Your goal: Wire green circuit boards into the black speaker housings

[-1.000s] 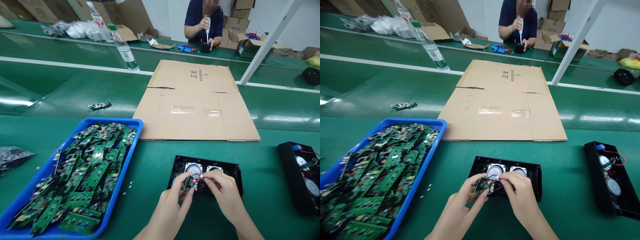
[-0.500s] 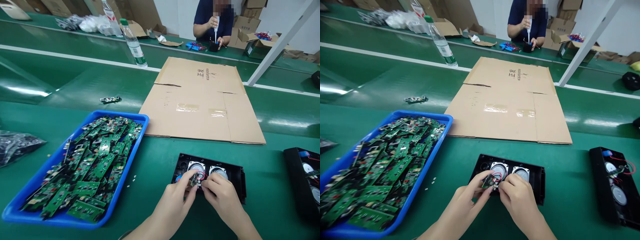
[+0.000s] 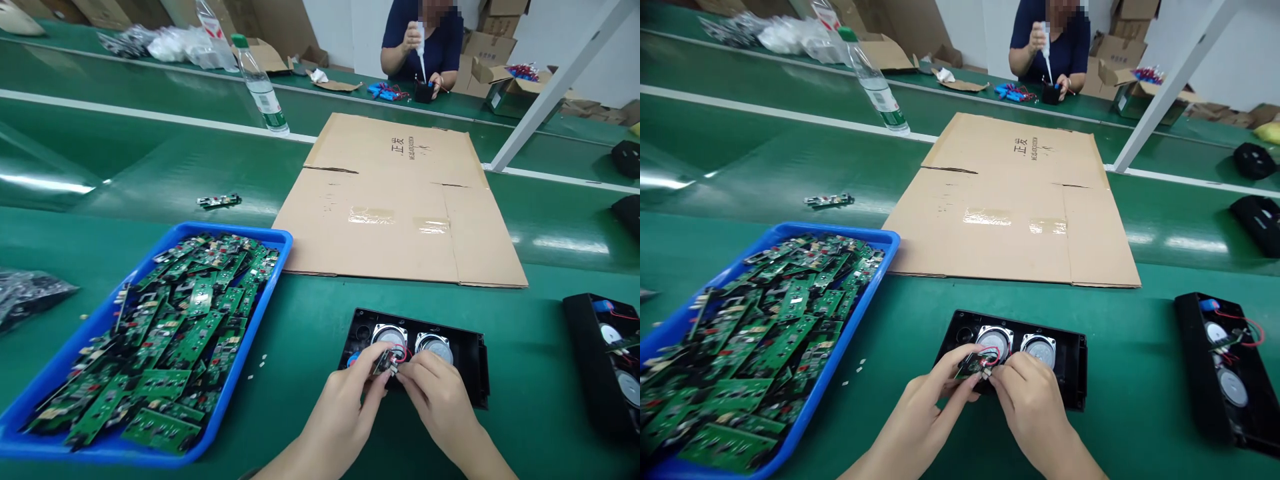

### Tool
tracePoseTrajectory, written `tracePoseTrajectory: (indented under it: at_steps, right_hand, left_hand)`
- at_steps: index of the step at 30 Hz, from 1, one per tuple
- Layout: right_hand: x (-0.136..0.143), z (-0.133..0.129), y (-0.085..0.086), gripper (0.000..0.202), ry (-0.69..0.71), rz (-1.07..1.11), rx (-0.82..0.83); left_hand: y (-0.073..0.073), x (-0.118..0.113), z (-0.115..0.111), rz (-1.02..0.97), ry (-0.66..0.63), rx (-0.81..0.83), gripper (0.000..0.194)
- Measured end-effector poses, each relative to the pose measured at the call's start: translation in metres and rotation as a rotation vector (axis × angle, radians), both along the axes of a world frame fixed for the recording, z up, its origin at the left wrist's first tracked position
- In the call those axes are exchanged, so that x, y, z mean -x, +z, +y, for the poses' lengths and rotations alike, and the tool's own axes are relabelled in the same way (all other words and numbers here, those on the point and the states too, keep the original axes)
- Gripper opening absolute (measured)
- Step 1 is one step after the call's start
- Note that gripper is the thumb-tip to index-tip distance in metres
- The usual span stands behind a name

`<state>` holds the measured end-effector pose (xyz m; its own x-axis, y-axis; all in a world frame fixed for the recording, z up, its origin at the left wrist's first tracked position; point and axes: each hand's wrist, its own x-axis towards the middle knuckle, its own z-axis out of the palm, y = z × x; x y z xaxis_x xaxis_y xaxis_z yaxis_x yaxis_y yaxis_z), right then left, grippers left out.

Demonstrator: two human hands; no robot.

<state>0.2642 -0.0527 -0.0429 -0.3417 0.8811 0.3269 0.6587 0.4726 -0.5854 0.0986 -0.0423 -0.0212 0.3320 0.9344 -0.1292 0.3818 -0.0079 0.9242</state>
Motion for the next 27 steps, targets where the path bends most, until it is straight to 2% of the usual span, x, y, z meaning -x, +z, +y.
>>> tracePoseTrajectory:
  at_steps: [6,11,16,19,22,24,27]
  right_hand:
    - [-0.002,0.001,0.001,0.018,-0.033,0.045,0.209]
    - [-0.003,0.004,0.002,0.017,0.006,0.048,0.244]
    - [-0.001,0.004,0.004,0.014,0.003,0.085,0.293]
    - [-0.001,0.004,0.005,0.015,-0.002,0.124,0.309]
    - [-0.009,0.004,0.007,0.017,-0.105,0.093,0.215]
    - [-0.019,0.003,0.008,0.033,-0.173,-0.059,0.094]
    - [-0.032,0.002,0.008,0.083,-0.123,-0.387,0.029]
  left_hand:
    - [0.0,0.007,0.003,0.031,-0.119,-0.107,0.032]
    - [-0.004,0.008,0.003,0.026,-0.07,-0.095,0.027]
    - [0.002,0.005,0.003,-0.022,-0.079,-0.144,0.025]
    - [0.005,0.003,0.004,-0.095,-0.078,-0.086,0.022]
    - [0.005,0.003,0.004,-0.13,0.007,0.067,0.017]
    - [0.005,0.003,0.005,-0.117,0.065,0.139,0.018]
    - [0.006,0.005,0.006,-0.137,0.11,0.2,0.019]
